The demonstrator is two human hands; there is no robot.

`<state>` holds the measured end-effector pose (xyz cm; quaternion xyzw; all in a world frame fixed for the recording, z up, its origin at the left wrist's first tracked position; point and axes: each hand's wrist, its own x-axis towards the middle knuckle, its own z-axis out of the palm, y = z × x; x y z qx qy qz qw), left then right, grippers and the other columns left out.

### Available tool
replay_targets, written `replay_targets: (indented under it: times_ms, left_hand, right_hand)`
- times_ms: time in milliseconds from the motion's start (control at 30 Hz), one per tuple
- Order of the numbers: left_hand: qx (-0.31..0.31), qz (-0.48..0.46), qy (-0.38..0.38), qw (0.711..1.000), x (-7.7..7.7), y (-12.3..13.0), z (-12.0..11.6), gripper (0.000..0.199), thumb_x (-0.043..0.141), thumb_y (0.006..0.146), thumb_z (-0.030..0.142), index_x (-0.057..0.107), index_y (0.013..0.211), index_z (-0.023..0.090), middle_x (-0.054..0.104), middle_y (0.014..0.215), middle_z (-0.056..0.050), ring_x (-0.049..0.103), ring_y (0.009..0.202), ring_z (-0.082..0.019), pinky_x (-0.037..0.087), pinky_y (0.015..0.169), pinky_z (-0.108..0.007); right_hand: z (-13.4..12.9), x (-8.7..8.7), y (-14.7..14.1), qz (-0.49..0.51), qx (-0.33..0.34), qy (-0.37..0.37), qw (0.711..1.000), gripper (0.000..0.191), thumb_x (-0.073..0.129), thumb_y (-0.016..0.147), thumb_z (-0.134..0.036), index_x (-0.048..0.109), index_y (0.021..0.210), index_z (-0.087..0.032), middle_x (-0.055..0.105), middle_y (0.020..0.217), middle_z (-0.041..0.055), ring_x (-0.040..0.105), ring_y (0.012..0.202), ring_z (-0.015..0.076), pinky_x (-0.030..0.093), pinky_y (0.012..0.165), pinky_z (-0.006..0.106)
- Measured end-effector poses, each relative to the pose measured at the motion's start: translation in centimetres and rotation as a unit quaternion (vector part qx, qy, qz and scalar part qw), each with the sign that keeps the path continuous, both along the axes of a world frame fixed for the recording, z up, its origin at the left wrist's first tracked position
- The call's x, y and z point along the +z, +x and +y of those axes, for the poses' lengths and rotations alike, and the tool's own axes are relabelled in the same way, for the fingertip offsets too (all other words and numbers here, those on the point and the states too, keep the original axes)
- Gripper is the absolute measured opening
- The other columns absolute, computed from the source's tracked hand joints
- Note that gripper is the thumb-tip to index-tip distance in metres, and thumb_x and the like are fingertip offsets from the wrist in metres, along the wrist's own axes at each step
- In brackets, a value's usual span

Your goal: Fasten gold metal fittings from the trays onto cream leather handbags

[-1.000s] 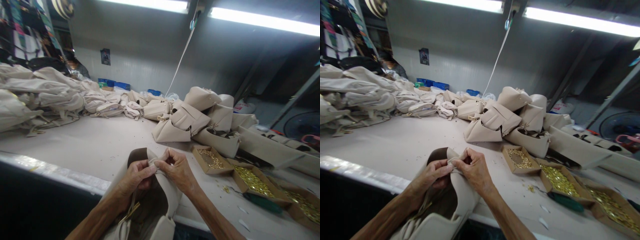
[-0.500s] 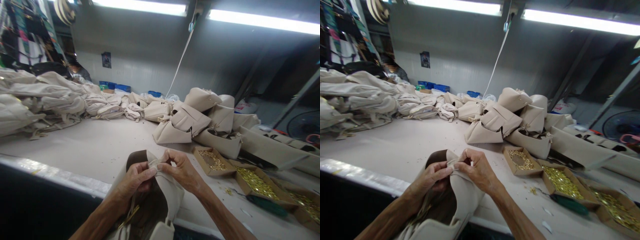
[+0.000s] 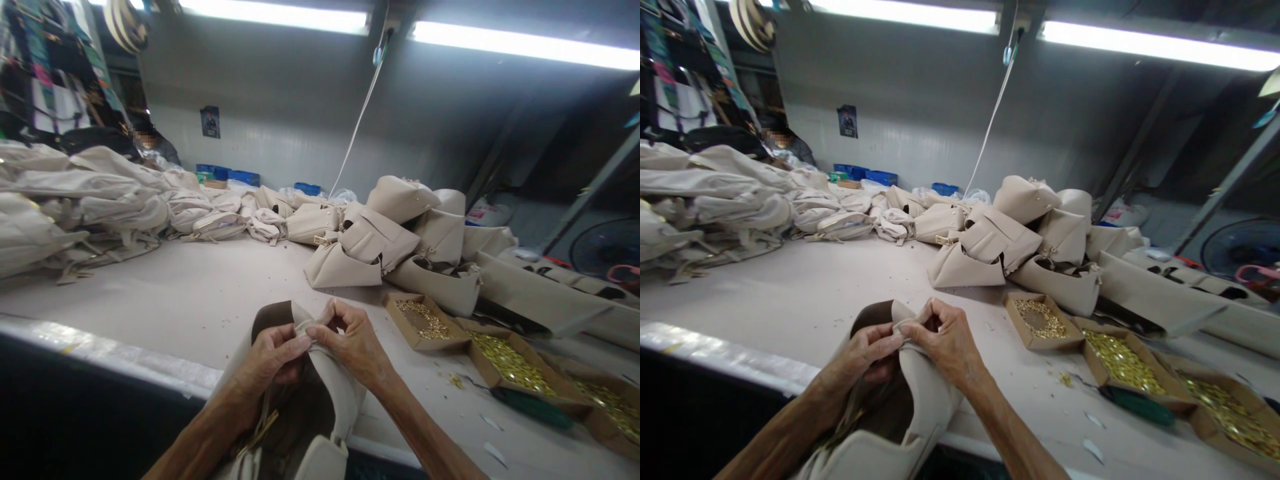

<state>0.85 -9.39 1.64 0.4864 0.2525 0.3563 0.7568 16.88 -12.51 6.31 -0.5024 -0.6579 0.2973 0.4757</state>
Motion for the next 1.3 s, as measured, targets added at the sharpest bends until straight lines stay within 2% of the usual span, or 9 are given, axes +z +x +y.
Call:
replay_targets:
  times_ms: [167, 300, 467, 567, 733, 833, 967, 1200, 1300]
  left_hand:
    - [-0.009, -0.002, 0.012, 1.000, 0.0, 0.0, -0.1, 0.053, 0.080, 0.059, 0.057, 0.061, 0.078, 0.011, 0.046, 0.050, 0.006, 0.028, 0.034, 0.000, 0.018, 0.034, -0.016]
    - [-0.009, -0.012, 0.013, 1.000, 0.2, 0.0, -0.2, 0.053, 0.080, 0.059, 0.056, 0.061, 0.080, 0.011, 0.045, 0.051, 0.006, 0.025, 0.034, 0.001, 0.017, 0.034, -0.016]
    - [-0.006, -0.017, 0.010, 1.000, 0.6, 0.1, -0.7, 0.051, 0.080, 0.060, 0.055, 0.060, 0.077, 0.011, 0.042, 0.048, 0.007, 0.026, 0.034, 0.000, 0.016, 0.035, -0.016]
    - [0.018, -0.015, 0.002, 1.000, 0.8, 0.1, -1.0, 0.051, 0.080, 0.059, 0.054, 0.061, 0.078, 0.011, 0.041, 0.048, 0.008, 0.025, 0.035, 0.001, 0.014, 0.036, -0.015]
    - [0.017, -0.003, 0.001, 1.000, 0.9, 0.0, -1.0, 0.052, 0.080, 0.059, 0.055, 0.063, 0.081, 0.011, 0.041, 0.049, 0.007, 0.026, 0.035, 0.000, 0.015, 0.037, -0.016]
    - [0.016, 0.000, 0.002, 1.000, 0.8, 0.0, -1.0, 0.052, 0.080, 0.060, 0.055, 0.063, 0.083, 0.011, 0.043, 0.050, 0.006, 0.026, 0.037, 0.000, 0.016, 0.037, -0.016]
    - [0.022, 0.000, 0.005, 1.000, 0.6, -0.1, -0.9, 0.049, 0.080, 0.061, 0.054, 0.062, 0.078, 0.012, 0.044, 0.050, 0.006, 0.027, 0.037, 0.000, 0.017, 0.037, -0.016]
    - [0.008, 0.002, 0.017, 1.000, 0.1, -0.1, -0.3, 0.054, 0.079, 0.059, 0.057, 0.062, 0.080, 0.011, 0.042, 0.048, 0.007, 0.027, 0.034, -0.001, 0.018, 0.034, -0.016]
    - [-0.009, 0.000, 0.019, 1.000, 0.0, -0.1, -0.1, 0.053, 0.079, 0.060, 0.057, 0.062, 0.082, 0.011, 0.041, 0.047, 0.008, 0.026, 0.033, -0.001, 0.018, 0.034, -0.015]
  right_hand:
    - [-0.3, 0.7, 1.3, 0.002, 0.084, -0.010, 0.996, 0.032, 0.060, 0.084, -0.045, 0.061, 0.079, -0.014, 0.055, 0.070, -0.0007, 0.048, 0.066, 0.0109, 0.038, 0.062, 0.023]
    - [-0.3, 1.3, 1.8, -0.015, 0.127, -0.007, 0.992, 0.026, 0.067, 0.080, -0.039, 0.066, 0.086, -0.014, 0.061, 0.080, 0.0025, 0.054, 0.075, 0.0141, 0.041, 0.069, 0.025]
    - [-0.1, 1.2, 1.2, -0.045, 0.094, 0.019, 0.994, 0.032, 0.070, 0.077, -0.042, 0.058, 0.065, -0.015, 0.051, 0.063, -0.0023, 0.044, 0.062, 0.0103, 0.035, 0.059, 0.023]
    - [-0.1, 1.0, 1.0, -0.035, 0.073, 0.001, 0.997, 0.029, 0.072, 0.075, -0.038, 0.057, 0.068, -0.015, 0.049, 0.063, -0.0034, 0.042, 0.060, 0.0097, 0.033, 0.056, 0.022]
    - [-0.1, 1.2, 0.9, -0.042, 0.104, 0.012, 0.994, 0.016, 0.069, 0.078, -0.029, 0.062, 0.076, -0.015, 0.051, 0.067, -0.0026, 0.044, 0.063, 0.0101, 0.034, 0.060, 0.023]
    - [-0.1, 1.1, 0.5, -0.049, 0.076, 0.016, 0.996, 0.027, 0.071, 0.075, -0.033, 0.055, 0.062, -0.015, 0.048, 0.060, -0.0037, 0.041, 0.058, 0.0090, 0.031, 0.056, 0.022]
    - [0.2, 0.3, 0.1, -0.003, 0.024, 0.001, 1.000, 0.033, 0.075, 0.070, -0.034, 0.050, 0.060, -0.015, 0.045, 0.056, -0.0052, 0.037, 0.055, 0.0078, 0.028, 0.051, 0.021]
    - [0.0, 0.7, 1.4, 0.035, 0.108, -0.017, 0.993, 0.024, 0.064, 0.081, -0.038, 0.063, 0.083, -0.014, 0.058, 0.075, 0.0007, 0.050, 0.070, 0.0120, 0.039, 0.065, 0.024]
    - [0.0, 1.3, 1.7, -0.006, 0.128, -0.019, 0.992, 0.019, 0.068, 0.079, -0.032, 0.066, 0.080, -0.014, 0.059, 0.074, 0.0005, 0.051, 0.070, 0.0122, 0.038, 0.065, 0.023]
